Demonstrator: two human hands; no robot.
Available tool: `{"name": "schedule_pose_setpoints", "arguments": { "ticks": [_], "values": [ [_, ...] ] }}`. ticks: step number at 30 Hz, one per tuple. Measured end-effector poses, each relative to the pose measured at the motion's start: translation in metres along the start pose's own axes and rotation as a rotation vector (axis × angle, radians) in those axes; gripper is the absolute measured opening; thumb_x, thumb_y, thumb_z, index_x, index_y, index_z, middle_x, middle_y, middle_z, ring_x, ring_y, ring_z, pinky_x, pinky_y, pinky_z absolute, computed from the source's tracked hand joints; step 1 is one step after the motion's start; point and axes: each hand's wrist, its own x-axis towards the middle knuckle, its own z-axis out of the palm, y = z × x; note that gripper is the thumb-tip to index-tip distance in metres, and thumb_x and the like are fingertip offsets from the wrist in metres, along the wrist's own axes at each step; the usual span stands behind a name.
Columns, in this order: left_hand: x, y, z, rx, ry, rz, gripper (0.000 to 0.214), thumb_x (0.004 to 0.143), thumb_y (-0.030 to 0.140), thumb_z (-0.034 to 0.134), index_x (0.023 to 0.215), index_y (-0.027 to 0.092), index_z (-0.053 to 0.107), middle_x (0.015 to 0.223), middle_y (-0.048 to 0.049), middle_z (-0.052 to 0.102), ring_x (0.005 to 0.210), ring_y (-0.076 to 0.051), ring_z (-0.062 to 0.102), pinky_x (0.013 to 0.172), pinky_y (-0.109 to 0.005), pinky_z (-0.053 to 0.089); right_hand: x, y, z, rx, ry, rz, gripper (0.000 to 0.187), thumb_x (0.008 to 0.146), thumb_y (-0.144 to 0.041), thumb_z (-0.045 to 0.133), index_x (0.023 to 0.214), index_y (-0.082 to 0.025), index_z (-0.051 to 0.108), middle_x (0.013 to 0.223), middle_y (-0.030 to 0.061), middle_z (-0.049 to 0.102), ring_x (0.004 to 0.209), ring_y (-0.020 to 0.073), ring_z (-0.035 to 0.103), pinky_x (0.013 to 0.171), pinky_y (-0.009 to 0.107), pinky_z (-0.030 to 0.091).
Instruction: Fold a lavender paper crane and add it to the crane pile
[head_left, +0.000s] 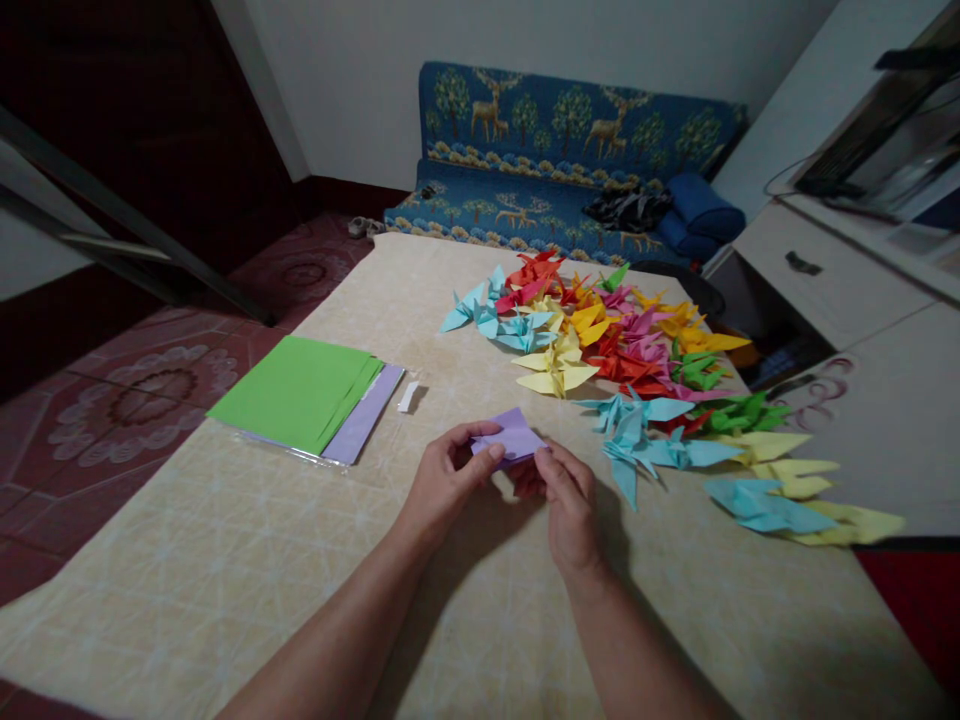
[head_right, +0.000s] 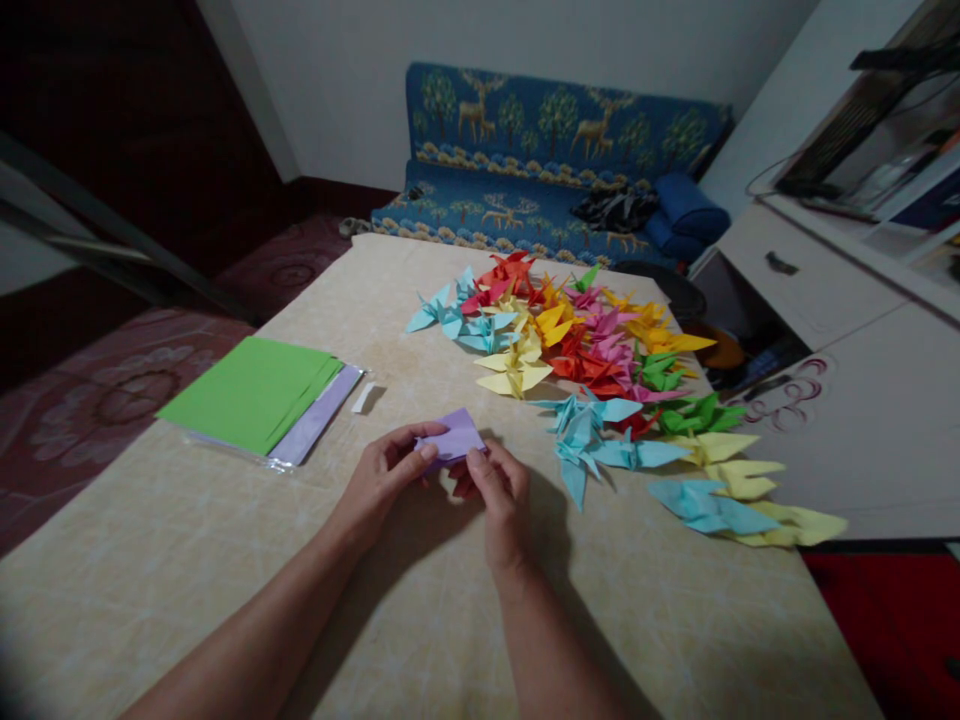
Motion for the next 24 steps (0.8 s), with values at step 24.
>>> {"name": "schedule_pose_setpoints", "arguments": {
  "ticks": [24],
  "values": [
    [0.003, -0.012, -0.005, -0.189, 0.036, -0.072, 0.034, 0.078, 0.034, 0.071, 0.104, 0.011, 0.070, 0.084, -0.0067, 0.068, 0.064, -0.011, 0.054, 0.058, -0.021, 0.039, 0.000, -0.004, 0.001, 0.042, 0.007, 0.015, 0.030, 0.087, -0.043, 0.052, 0.081, -0.019, 0.069, 0.068, 0.0027, 0.065, 0.056, 0.0148, 0.055, 0.051, 0.025, 0.044]
  ]
}}
